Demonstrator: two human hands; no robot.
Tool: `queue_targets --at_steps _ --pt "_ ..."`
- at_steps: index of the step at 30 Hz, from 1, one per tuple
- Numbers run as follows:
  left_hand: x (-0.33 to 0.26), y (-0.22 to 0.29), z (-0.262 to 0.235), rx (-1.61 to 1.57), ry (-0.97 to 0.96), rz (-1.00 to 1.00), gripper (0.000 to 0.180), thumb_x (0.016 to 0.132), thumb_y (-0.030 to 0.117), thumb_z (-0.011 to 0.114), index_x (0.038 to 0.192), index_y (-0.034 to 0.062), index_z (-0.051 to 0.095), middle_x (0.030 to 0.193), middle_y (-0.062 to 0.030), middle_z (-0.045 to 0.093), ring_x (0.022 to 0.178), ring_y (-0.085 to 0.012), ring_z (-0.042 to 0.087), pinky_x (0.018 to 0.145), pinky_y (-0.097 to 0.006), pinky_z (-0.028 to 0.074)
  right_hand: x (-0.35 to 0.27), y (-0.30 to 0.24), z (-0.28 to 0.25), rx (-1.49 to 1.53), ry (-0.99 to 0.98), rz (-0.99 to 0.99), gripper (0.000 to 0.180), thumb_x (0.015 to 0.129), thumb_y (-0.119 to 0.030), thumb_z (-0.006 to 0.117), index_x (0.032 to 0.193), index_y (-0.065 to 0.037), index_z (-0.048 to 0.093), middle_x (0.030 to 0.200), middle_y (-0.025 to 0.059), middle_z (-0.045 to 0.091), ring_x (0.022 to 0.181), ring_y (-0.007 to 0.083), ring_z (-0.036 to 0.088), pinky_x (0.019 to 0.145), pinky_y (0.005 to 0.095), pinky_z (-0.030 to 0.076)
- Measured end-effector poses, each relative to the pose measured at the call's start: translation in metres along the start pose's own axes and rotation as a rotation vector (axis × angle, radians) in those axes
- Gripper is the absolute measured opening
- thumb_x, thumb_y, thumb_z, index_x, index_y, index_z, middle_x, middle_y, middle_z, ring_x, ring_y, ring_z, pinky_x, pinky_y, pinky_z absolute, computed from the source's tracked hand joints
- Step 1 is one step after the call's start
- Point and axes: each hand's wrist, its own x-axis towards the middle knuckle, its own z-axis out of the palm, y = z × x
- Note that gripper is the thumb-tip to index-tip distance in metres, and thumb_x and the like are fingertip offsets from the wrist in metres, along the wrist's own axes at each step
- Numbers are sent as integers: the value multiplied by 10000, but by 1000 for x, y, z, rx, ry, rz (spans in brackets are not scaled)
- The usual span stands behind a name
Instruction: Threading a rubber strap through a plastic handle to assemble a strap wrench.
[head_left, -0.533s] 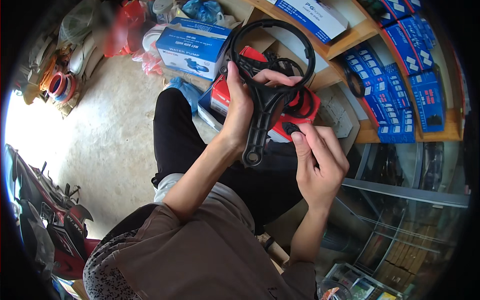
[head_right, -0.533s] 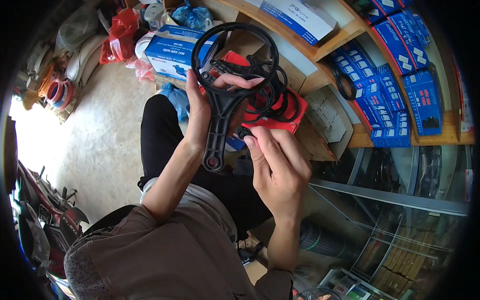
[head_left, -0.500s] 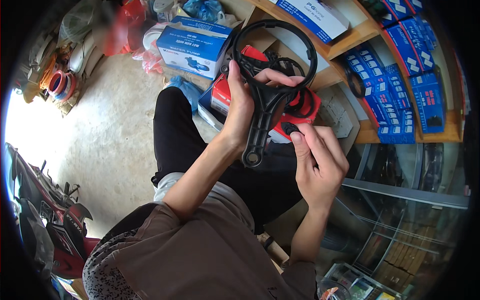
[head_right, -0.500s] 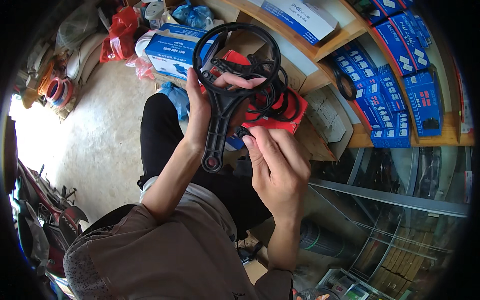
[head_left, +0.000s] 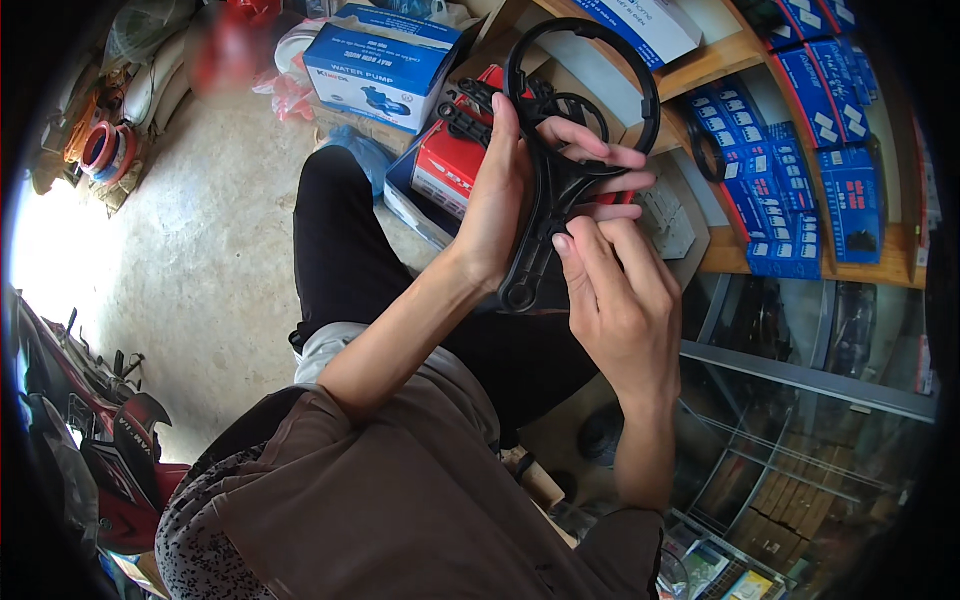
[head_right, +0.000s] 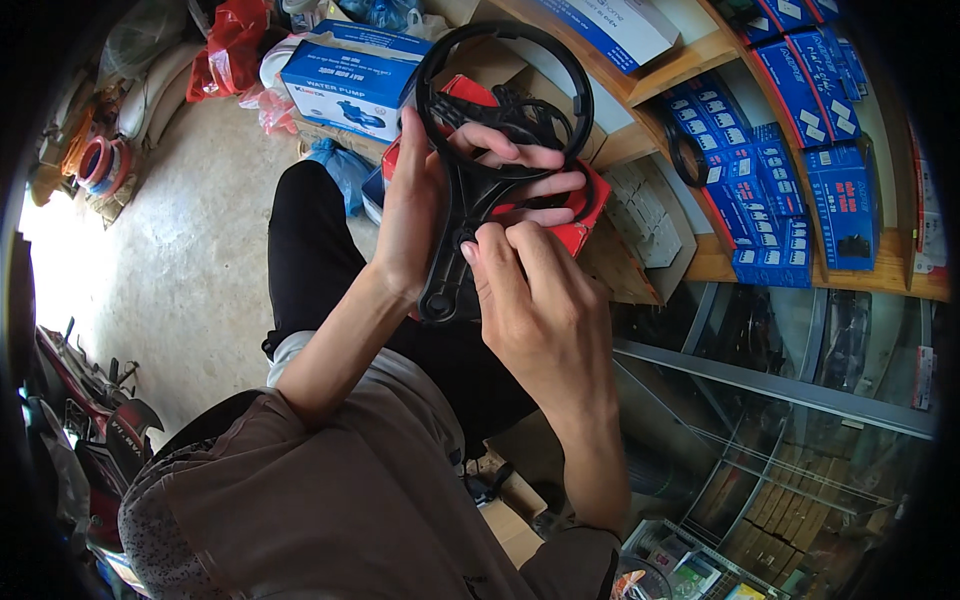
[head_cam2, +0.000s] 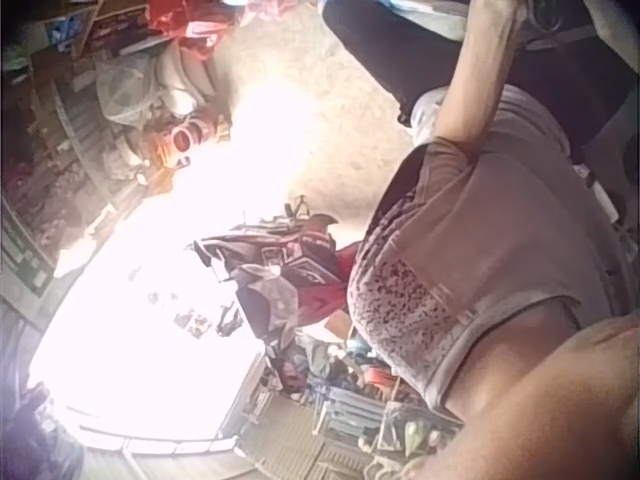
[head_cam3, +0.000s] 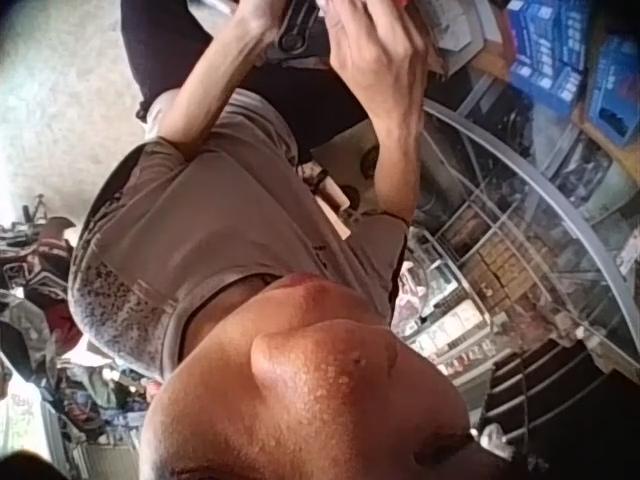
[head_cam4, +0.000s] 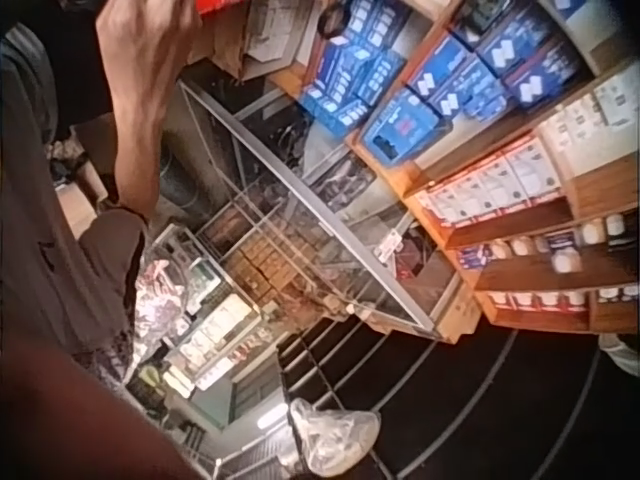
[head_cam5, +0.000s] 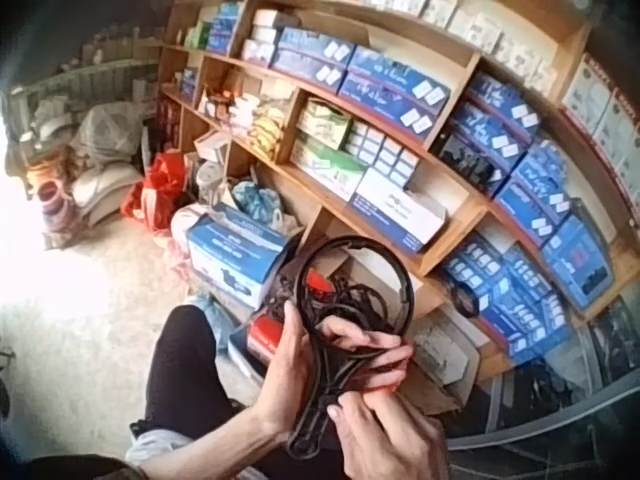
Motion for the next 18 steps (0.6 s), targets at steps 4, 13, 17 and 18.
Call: queue_targets --at_steps 4,13,17,18 --pt "0 -5 -3 8 52 -39 835 1050 738 164 1073 2 559 1133 -297 655 1126 -427 704 967 -519 610 2 4 2 -125 -36 -150 151 971 -110 722 1033 -16 621 867 62 523 725 208 629 591 348 535" --pt "4 -9 -15 327 154 -111 749 1065 718 197 970 35 488 1009 -229 629 951 -503 740 807 -505 653 3 5 8 -106 -214 -175 112 987 -67 644 937 30 622 889 85 526 757 209 626 609 350 552" --pt "5 -6 -14 295 236 -137 745 1060 726 201 965 34 458 970 -205 588 929 -508 743 774 -489 663 -14 6 19 34 -199 -204 129 985 -65 649 902 22 603 858 90 509 749 217 627 581 348 542" --pt "5 -6 -14 338 208 -139 744 1060 725 203 964 31 454 960 -203 584 919 -503 746 763 -476 666 -13 6 18 31 -198 -203 129 985 -65 649 902 22 603 858 90 509 749 217 627 581 348 542"
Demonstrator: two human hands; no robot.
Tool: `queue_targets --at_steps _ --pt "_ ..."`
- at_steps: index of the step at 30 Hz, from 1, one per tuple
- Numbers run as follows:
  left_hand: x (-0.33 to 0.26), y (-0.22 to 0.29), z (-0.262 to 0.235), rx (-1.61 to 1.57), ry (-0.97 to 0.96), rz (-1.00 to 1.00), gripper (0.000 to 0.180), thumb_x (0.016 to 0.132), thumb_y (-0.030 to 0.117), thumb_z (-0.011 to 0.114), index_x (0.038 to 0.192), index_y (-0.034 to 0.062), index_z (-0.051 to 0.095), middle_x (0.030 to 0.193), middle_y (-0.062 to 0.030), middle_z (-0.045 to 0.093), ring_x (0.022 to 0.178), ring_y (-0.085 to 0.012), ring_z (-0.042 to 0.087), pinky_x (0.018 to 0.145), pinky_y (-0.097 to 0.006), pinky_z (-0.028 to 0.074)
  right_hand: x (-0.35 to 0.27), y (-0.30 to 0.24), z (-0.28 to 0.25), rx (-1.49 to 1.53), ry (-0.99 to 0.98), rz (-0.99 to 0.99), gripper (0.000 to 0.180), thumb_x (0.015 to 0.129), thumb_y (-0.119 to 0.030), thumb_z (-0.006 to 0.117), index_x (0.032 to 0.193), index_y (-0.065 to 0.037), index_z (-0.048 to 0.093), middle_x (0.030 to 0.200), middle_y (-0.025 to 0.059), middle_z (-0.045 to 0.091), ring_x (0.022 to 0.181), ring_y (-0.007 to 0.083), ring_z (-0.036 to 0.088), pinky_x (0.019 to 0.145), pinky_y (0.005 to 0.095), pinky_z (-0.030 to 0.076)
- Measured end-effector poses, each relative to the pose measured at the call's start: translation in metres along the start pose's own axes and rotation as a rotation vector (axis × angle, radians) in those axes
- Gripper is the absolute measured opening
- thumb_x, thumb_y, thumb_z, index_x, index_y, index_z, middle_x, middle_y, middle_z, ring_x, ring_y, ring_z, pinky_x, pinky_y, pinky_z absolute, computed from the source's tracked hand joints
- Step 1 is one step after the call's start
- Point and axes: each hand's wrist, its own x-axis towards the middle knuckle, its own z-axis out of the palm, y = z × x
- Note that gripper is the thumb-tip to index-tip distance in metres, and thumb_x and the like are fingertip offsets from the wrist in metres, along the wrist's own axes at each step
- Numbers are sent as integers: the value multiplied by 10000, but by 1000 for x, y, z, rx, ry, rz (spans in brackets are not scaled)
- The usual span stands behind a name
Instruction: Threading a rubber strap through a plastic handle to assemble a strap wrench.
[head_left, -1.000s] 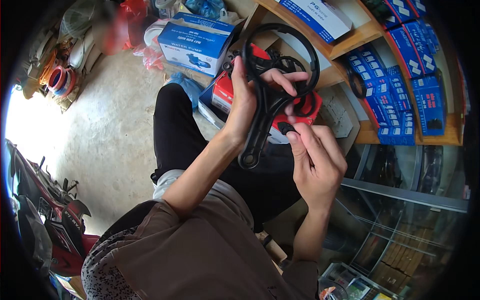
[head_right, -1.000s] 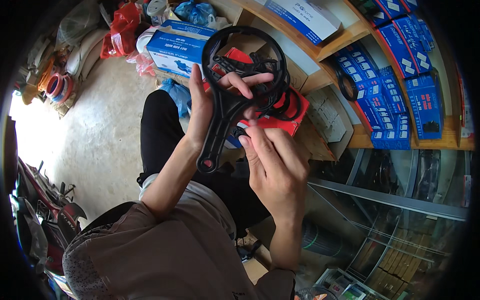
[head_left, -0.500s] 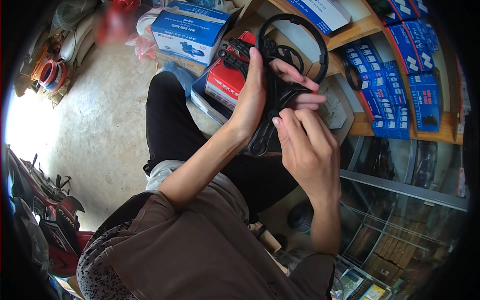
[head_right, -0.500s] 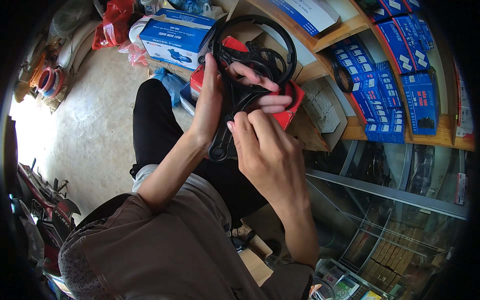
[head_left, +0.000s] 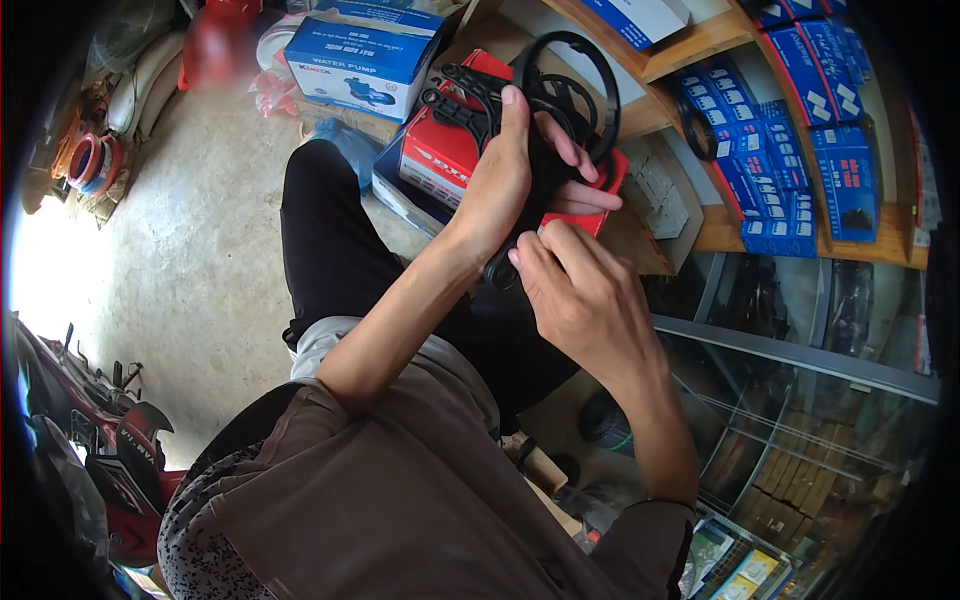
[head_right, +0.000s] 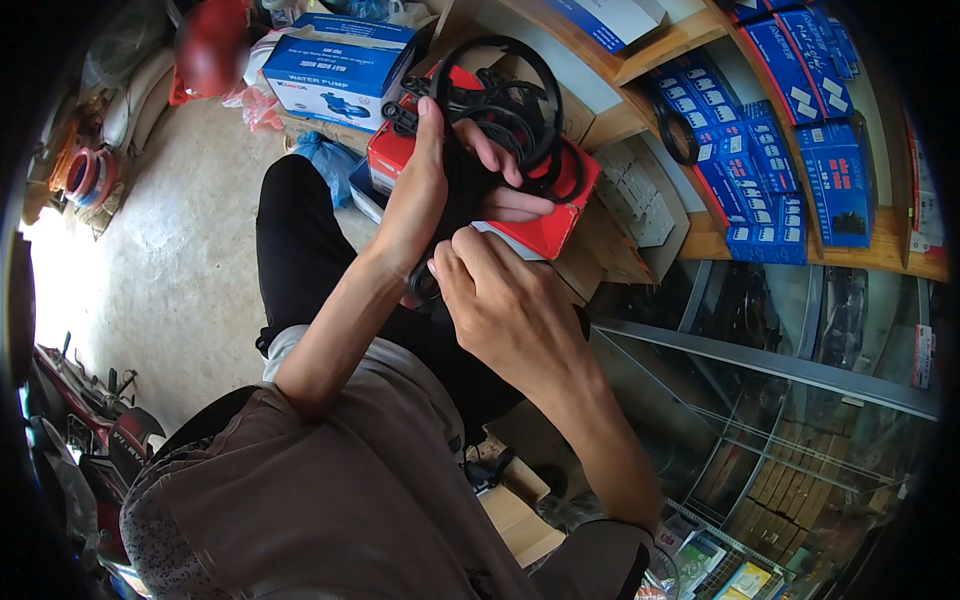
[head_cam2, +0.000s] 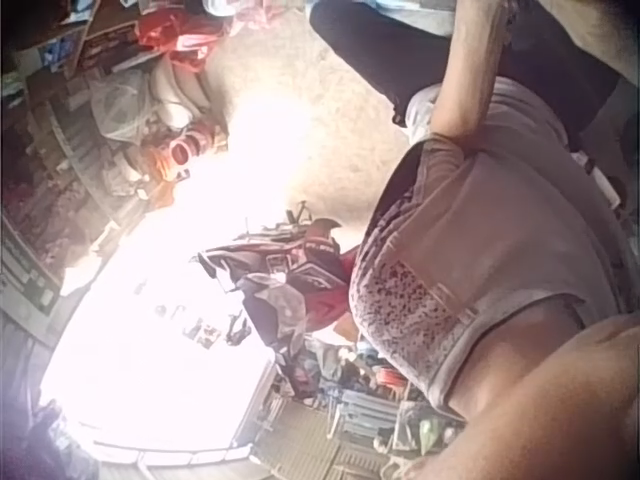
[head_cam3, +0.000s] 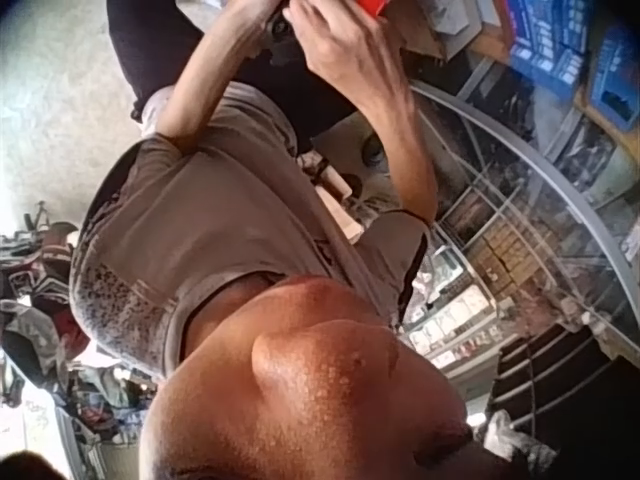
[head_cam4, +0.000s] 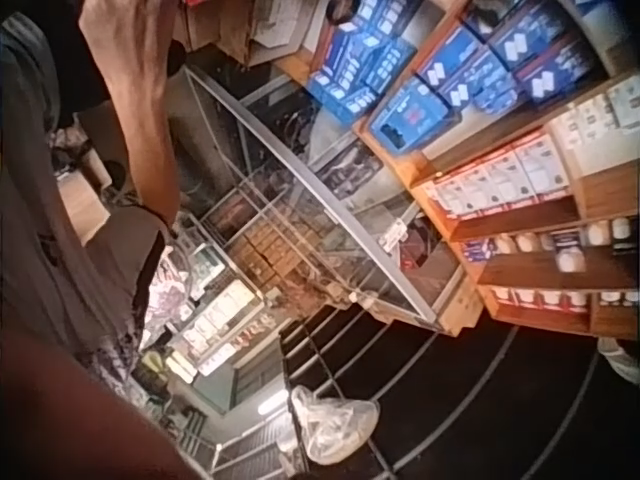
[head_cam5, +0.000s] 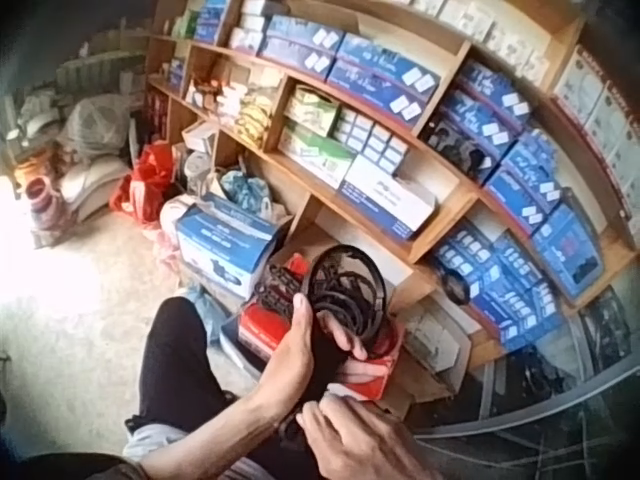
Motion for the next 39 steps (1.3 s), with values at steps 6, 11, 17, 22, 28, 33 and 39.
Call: queue_targets --at_steps 6,11,17,22,28,33,39 --pt "-4 -5 2 89 63 14 741 1068 715 192 936 33 453 890 -166 535 872 -446 761 715 -425 664 1 4 0 4 -45 56 120 937 -32 663 852 3 586 857 89 516 742 228 625 602 376 537" --pt "-1 -13 3 141 82 57 734 1077 698 189 925 31 456 873 -149 524 862 -428 763 707 -423 665 1 12 -6 61 -40 69 91 915 -13 661 855 -4 593 861 91 524 761 241 629 642 388 542" --pt "1 -13 7 163 89 27 777 1084 678 139 902 4 482 810 -137 550 751 -347 757 676 -370 642 -7 14 0 241 -72 107 83 897 5 704 949 39 650 870 121 547 761 311 615 681 437 499" --pt "5 -17 8 295 -179 92 814 1072 695 118 904 -6 498 793 -152 576 755 -361 759 692 -368 656 -11 11 -13 357 -92 114 81 900 -12 731 929 35 672 822 115 554 744 300 604 681 436 482" --pt "20 -20 -23 -259 -365 15 790 1014 770 130 1036 49 452 856 -210 573 897 -591 714 750 -602 671 -36 1 -24 616 94 314 128 964 -21 713 1043 79 728 833 102 645 679 171 596 615 294 462" --pt "16 -17 -22 -581 -478 -21 772 1012 774 187 1063 64 486 966 -199 589 1034 -649 657 900 -706 601 -34 0 -13 540 243 386 173 1003 -53 683 1061 107 713 828 95 620 684 166 570 616 279 446" --pt "15 -14 -18 -538 -394 31 809 1009 778 161 1048 41 493 961 -214 608 1039 -614 674 880 -636 634 -17 -7 -10 368 206 385 141 984 -75 718 1063 41 709 849 96 628 701 242 618 604 366 481"
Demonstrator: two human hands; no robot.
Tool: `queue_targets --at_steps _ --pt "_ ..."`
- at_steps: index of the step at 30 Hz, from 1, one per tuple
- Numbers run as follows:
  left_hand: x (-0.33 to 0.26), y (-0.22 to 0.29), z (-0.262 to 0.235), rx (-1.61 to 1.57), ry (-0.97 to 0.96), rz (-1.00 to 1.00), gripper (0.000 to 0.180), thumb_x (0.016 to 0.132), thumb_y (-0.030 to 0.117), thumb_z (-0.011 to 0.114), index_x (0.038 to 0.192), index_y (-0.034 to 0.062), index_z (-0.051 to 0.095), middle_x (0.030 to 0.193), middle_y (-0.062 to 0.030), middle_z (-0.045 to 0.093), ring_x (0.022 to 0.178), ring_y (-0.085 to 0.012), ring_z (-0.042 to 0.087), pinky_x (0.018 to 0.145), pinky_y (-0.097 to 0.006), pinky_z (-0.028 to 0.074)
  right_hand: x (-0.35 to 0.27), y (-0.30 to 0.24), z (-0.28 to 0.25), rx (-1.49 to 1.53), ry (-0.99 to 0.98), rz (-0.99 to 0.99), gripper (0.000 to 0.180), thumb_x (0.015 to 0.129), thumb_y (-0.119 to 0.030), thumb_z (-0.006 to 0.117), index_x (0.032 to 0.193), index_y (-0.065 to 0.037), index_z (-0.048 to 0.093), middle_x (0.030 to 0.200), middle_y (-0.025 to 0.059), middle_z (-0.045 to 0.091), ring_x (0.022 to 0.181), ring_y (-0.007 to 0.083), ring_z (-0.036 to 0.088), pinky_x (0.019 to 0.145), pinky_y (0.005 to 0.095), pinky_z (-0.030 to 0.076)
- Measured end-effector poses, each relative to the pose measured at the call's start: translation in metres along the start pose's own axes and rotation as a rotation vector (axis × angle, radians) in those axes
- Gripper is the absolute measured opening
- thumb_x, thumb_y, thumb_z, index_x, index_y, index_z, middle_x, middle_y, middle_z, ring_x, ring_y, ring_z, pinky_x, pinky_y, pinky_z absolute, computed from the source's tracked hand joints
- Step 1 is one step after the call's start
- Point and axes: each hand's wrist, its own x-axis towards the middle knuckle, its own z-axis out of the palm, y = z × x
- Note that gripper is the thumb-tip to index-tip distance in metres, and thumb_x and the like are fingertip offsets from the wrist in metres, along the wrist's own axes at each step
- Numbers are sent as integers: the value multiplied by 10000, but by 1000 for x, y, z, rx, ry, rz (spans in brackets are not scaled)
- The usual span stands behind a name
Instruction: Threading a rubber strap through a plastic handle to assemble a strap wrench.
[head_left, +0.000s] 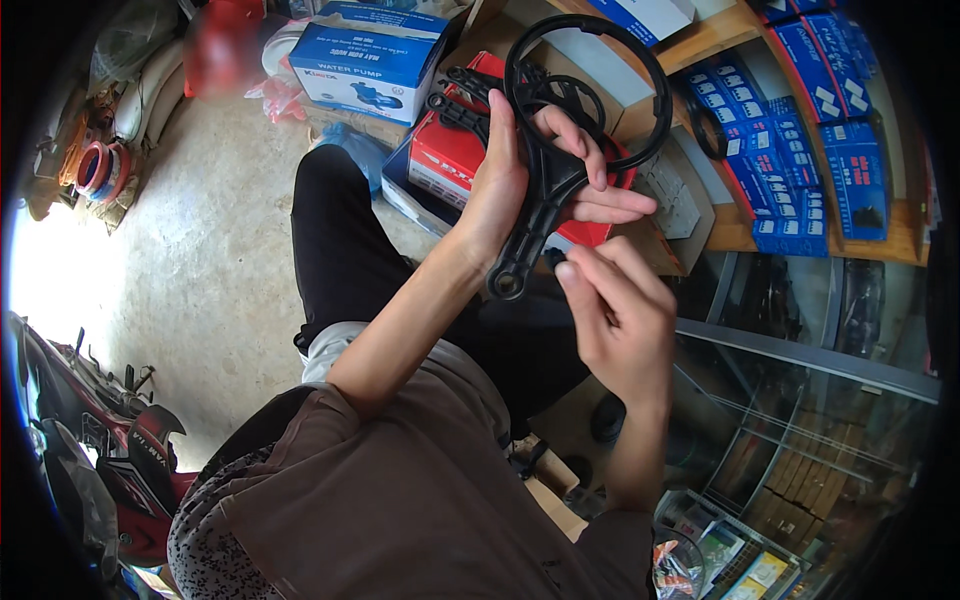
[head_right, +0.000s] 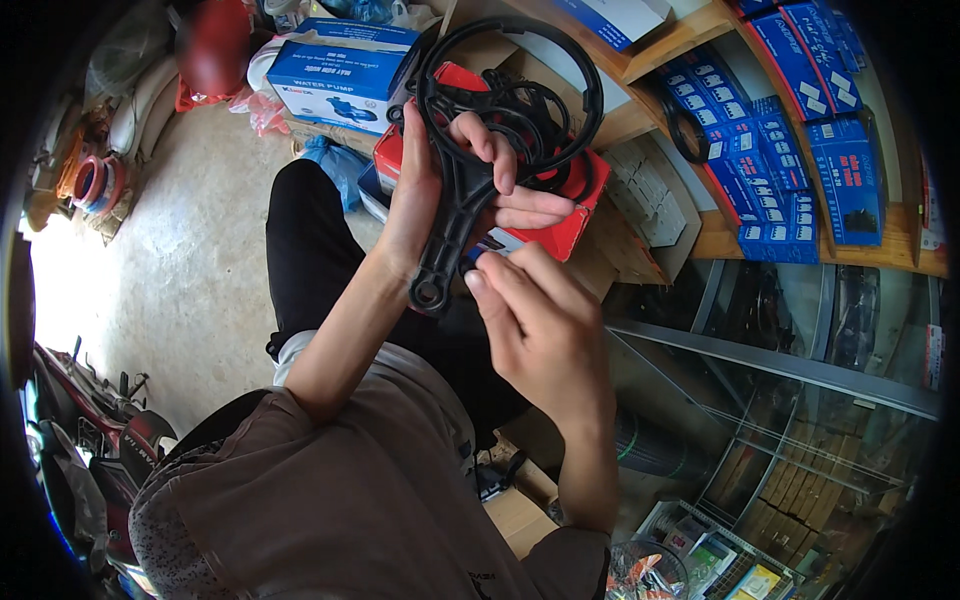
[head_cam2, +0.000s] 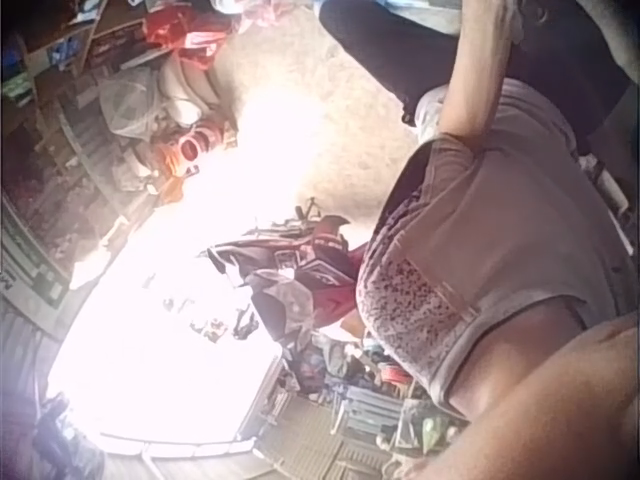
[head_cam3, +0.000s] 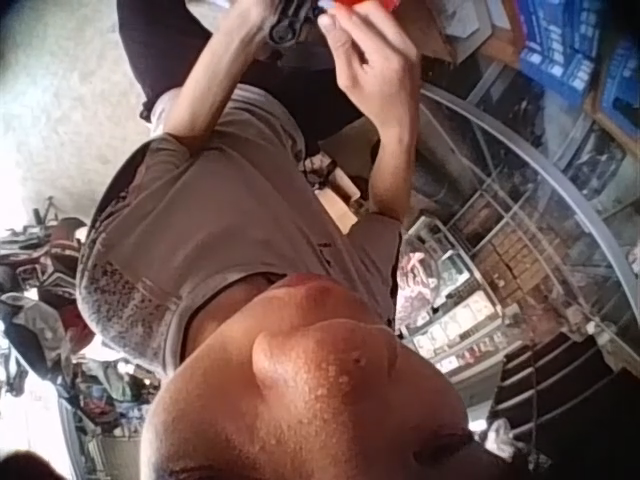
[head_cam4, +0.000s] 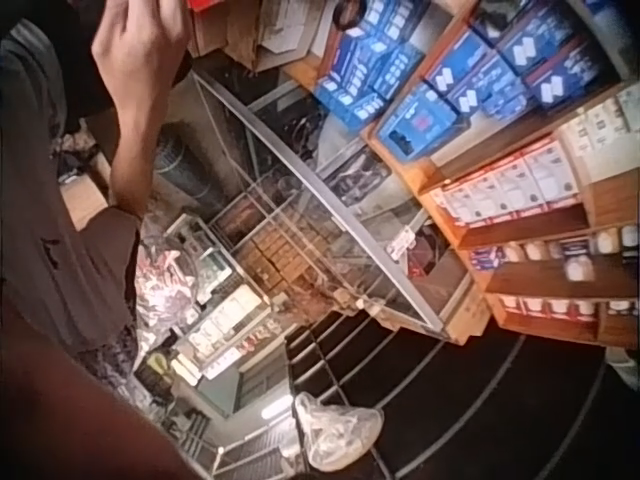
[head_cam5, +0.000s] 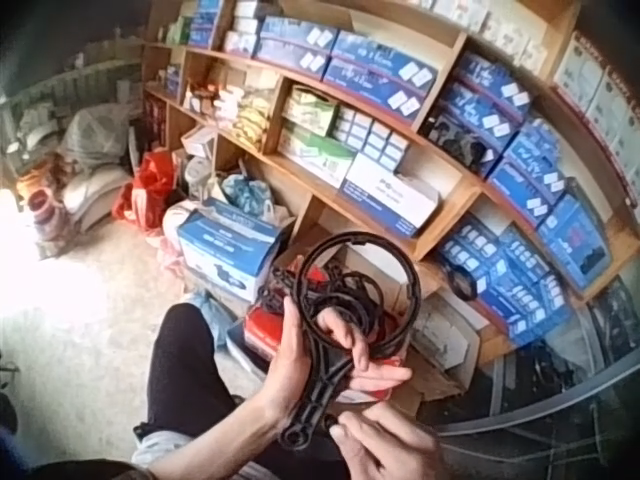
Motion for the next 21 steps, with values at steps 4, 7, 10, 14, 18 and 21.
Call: queue_targets --at_steps 4,7,10,14,18,21 --pt "3 0 22 411 211 44 825 1037 738 115 986 0 481 874 -203 598 952 -493 735 840 -534 662 15 2 9 -394 -83 -150 108 981 -92 679 996 1 625 947 110 607 831 271 688 665 391 577" --pt "8 -4 28 571 311 75 796 1055 712 133 930 2 471 824 -151 570 893 -409 754 791 -463 666 14 -3 5 -453 -191 -136 95 984 -93 647 976 1 632 932 107 594 867 258 682 676 384 577" --pt "10 -8 15 605 383 75 756 1071 692 174 917 14 473 831 -136 560 815 -353 734 803 -464 660 11 29 14 -264 -112 -198 60 922 -46 691 932 -10 644 889 119 573 815 308 663 699 432 551" --pt "6 -11 22 679 358 207 725 1086 662 160 910 24 458 834 -118 542 835 -361 747 745 -447 670 30 32 6 -283 -73 -205 86 910 -42 698 905 14 633 883 119 573 795 316 658 666 430 549" --pt "18 3 38 768 392 82 727 1095 648 161 895 15 459 805 -122 536 838 -378 764 765 -450 675 17 29 10 -129 -62 -188 75 903 -27 701 930 13 643 881 131 579 796 323 662 662 440 544" --pt "26 -4 41 755 409 51 734 1094 651 164 886 16 467 792 -117 530 817 -371 766 743 -439 672 19 41 12 -167 5 -148 73 908 -23 702 959 12 664 895 130 591 789 319 662 661 440 539"
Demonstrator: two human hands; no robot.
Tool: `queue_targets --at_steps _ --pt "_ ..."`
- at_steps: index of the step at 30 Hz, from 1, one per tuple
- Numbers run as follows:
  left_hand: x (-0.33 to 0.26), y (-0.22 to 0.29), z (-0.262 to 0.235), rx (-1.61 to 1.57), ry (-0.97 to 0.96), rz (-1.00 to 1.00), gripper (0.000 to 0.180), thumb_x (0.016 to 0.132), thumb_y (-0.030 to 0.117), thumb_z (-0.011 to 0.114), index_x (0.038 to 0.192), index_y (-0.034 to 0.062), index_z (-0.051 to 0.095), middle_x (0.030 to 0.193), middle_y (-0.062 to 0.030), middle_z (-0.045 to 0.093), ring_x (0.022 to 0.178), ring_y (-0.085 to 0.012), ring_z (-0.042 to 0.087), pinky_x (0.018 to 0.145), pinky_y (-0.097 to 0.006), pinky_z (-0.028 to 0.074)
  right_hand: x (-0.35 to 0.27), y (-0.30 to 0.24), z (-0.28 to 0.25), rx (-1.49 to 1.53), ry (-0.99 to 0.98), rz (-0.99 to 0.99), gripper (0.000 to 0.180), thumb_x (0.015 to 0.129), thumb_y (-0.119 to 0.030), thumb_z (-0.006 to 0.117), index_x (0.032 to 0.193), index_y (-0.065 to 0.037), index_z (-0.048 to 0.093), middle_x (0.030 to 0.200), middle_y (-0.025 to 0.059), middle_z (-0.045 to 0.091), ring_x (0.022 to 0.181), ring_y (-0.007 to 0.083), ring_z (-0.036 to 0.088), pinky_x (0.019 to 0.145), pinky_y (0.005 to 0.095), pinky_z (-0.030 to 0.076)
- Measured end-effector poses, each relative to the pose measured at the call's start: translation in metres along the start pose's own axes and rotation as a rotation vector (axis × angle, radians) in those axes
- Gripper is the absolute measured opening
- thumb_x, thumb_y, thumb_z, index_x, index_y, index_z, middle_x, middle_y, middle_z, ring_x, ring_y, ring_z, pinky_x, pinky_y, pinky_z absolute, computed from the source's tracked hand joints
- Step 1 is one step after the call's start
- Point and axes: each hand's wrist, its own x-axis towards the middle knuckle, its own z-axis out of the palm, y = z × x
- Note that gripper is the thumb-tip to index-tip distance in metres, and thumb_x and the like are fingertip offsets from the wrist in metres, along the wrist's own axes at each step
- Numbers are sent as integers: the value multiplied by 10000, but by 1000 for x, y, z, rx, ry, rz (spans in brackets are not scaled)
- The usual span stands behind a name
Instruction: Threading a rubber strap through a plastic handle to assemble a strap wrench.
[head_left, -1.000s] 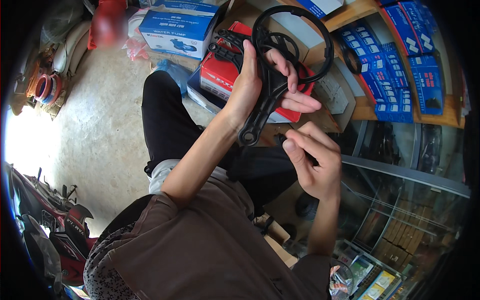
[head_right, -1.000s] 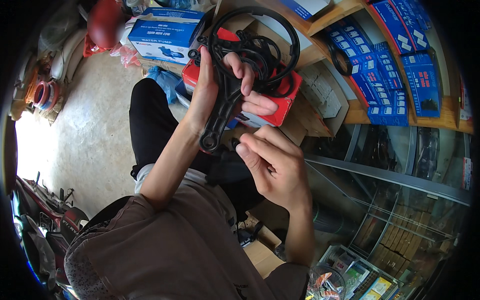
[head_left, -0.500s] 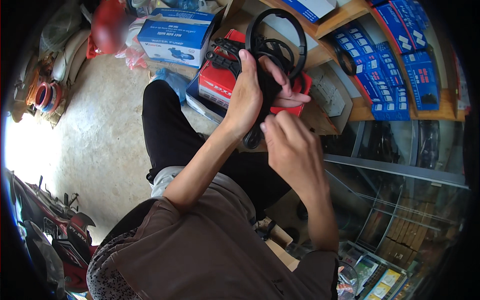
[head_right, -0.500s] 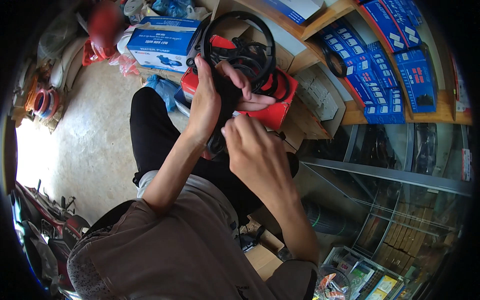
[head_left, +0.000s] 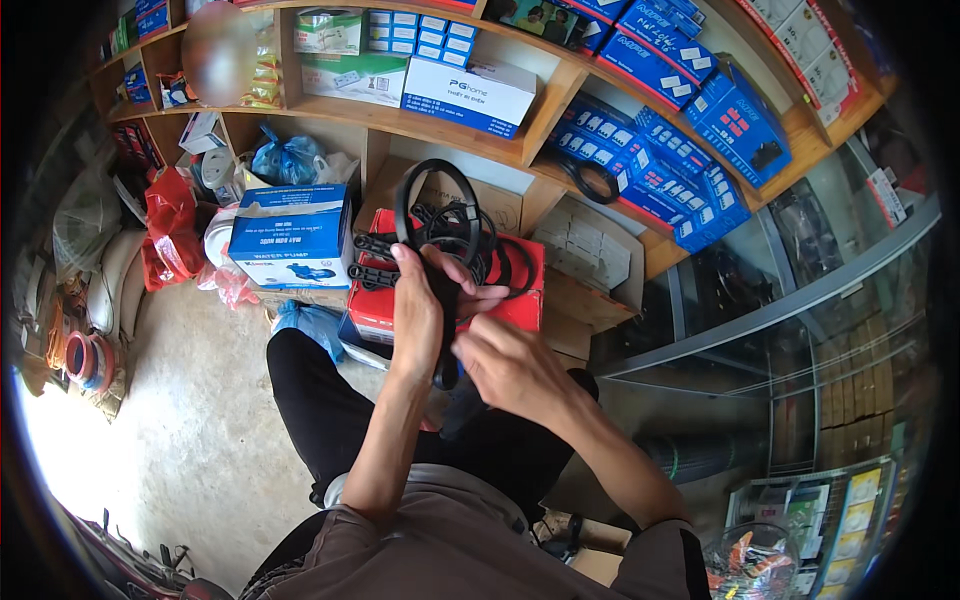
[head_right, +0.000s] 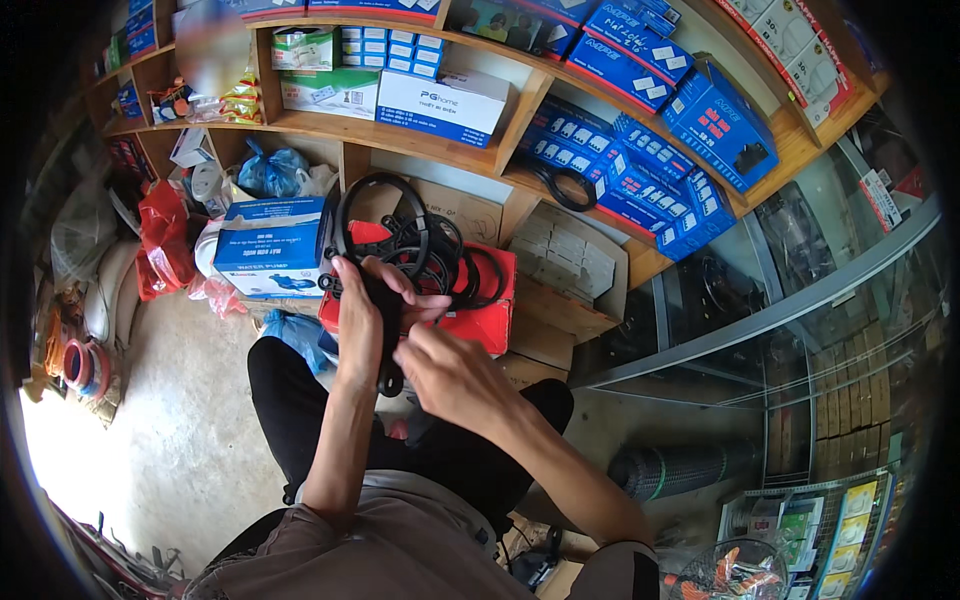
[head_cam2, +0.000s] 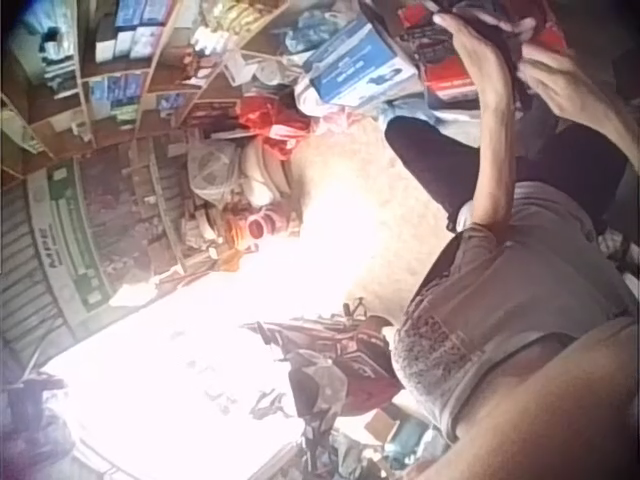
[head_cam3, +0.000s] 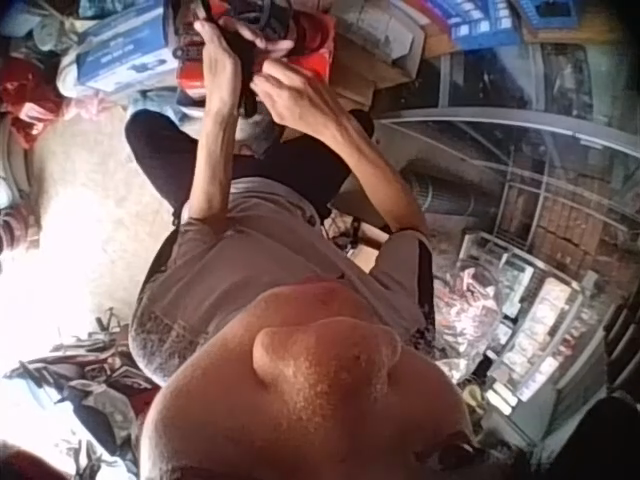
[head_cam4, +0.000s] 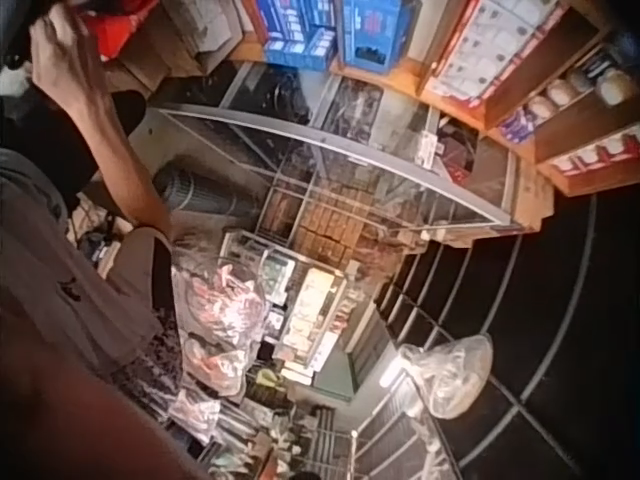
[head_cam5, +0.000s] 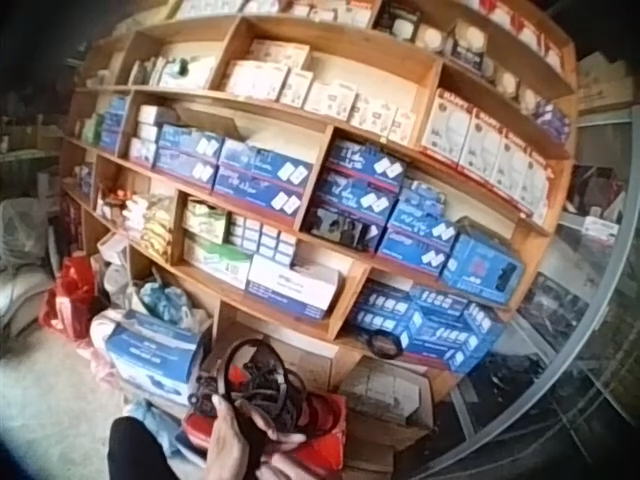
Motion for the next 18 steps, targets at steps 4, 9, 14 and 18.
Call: queue_targets --at_steps 4,9,14,18 --pt "7 -2 4 30 -11 43 742 1094 656 170 883 17 481 798 -121 544 802 -362 768 701 -414 662 3 -1 -1 -16 109 32 97 917 -37 697 939 23 624 869 122 547 731 306 651 617 426 543" --pt "23 9 18 42 -41 29 746 1091 660 166 881 19 485 795 -123 546 770 -356 764 722 -410 673 3 -13 -13 27 122 -4 95 925 -37 697 936 18 621 867 120 538 713 308 632 607 431 527" --pt "11 -1 19 20 -73 42 744 1090 666 167 884 24 482 799 -125 550 786 -363 764 728 -430 673 7 -9 -17 -96 186 4 88 939 -54 685 944 18 634 877 117 544 739 295 640 616 412 537" --pt "10 7 22 59 26 20 727 1093 663 166 920 30 478 830 -122 555 793 -350 767 719 -424 669 -2 -12 -17 -100 120 -12 105 911 -43 725 988 2 668 871 92 566 711 274 651 597 412 528"
